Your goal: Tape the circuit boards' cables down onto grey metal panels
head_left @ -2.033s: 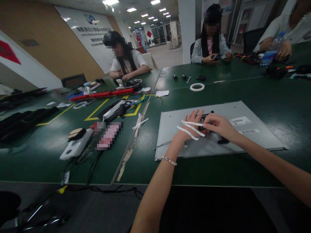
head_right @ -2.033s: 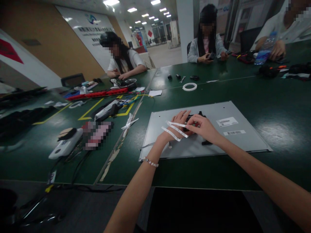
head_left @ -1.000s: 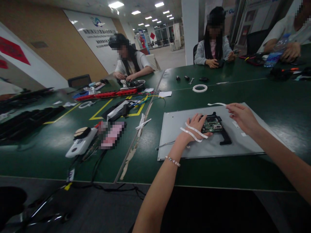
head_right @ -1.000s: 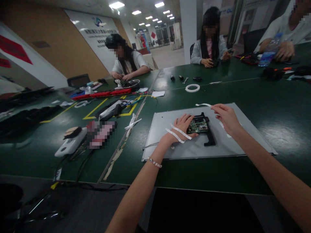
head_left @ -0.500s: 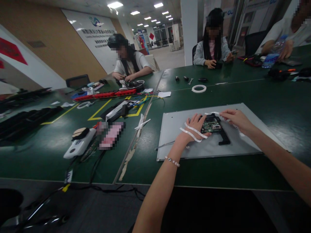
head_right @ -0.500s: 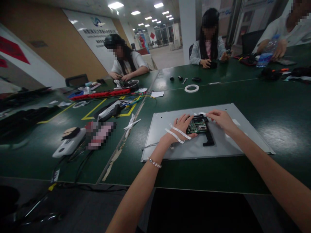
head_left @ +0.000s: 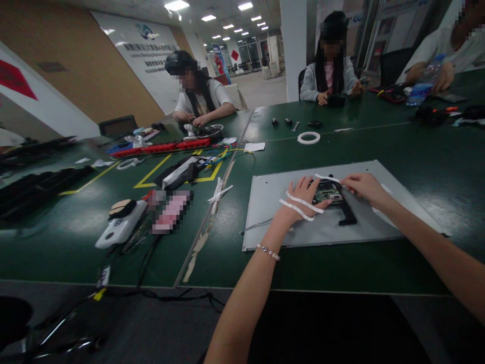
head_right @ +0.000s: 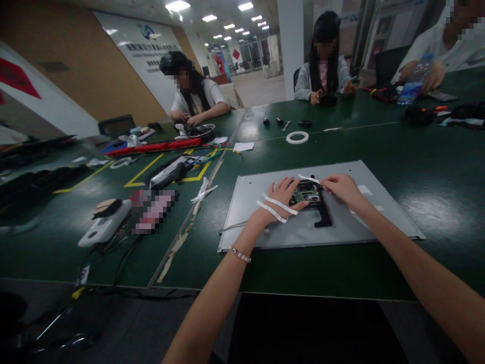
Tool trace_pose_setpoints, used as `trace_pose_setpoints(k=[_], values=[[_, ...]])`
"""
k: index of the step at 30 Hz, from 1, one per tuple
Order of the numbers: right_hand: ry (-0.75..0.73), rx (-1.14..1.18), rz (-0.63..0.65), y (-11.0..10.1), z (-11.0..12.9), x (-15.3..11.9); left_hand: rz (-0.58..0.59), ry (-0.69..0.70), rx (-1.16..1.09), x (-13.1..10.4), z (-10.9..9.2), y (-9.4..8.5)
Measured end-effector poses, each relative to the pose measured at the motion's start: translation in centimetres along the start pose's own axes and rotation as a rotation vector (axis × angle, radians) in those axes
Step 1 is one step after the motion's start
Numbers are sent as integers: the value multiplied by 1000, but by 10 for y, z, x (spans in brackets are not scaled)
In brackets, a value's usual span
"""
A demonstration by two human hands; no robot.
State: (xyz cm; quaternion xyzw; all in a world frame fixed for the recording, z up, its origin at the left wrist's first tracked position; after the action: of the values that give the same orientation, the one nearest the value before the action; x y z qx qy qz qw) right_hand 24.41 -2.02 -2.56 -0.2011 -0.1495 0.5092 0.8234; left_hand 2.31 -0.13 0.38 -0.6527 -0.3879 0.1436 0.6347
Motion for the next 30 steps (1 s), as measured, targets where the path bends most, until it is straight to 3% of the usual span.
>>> trace_pose_setpoints(k=[10,17,30], values=[[-13,-51,-2,3,3,0,-15,30,25,19,-14,2],[13,-39,38,6,-8,8,-53,37,19,36,-17,13],[36,-105,88,4,-10,12,-63,61,15,36,-12,26]])
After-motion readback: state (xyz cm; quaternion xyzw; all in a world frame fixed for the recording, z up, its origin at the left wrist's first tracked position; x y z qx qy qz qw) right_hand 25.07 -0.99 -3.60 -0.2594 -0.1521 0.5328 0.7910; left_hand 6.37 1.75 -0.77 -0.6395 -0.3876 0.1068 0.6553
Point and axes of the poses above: each hand's wrist, its own x-axis towards the middle knuckle, its own y-axis out of the palm, z = x × y, the point moved 2 cm from there along x, towards the middle knuckle, and after that the axes turned 11 degrees about -z, right-handed, at the moved point
